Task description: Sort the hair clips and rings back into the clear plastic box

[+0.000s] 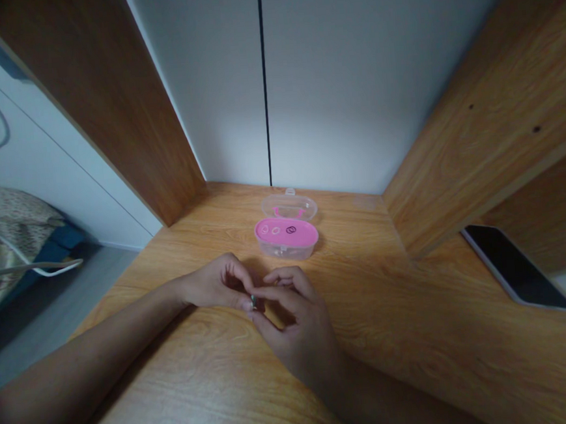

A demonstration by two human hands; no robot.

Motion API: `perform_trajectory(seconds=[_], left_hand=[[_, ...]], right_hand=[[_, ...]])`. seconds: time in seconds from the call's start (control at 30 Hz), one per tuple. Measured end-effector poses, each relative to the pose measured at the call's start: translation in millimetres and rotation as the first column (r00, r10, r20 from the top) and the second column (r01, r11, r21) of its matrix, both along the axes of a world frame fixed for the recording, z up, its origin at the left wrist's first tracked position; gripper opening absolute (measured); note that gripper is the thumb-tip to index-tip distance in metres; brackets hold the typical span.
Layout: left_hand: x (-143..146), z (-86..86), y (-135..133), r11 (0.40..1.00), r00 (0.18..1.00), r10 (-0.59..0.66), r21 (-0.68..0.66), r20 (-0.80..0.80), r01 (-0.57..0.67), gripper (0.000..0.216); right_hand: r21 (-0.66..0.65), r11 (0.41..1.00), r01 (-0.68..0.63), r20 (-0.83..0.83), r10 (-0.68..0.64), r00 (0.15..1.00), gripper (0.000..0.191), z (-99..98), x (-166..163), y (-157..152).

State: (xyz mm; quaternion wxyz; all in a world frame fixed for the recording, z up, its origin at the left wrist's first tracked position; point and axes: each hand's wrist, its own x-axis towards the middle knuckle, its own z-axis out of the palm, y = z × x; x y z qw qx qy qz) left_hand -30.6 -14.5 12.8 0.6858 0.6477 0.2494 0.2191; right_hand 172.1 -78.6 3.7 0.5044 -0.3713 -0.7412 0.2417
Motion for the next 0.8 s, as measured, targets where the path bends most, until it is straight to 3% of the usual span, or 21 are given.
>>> perform_trajectory(seconds=[0.8], left_hand=[[-0.3,-2.5,-0.5,0.998,0.999,-0.008,-0.064,0.036,0.01,0.019]], right_hand=[[0.015,1.0,0.018,-0.008,-0.018,1.0,0.025,2.4,-1.9,-0.5]])
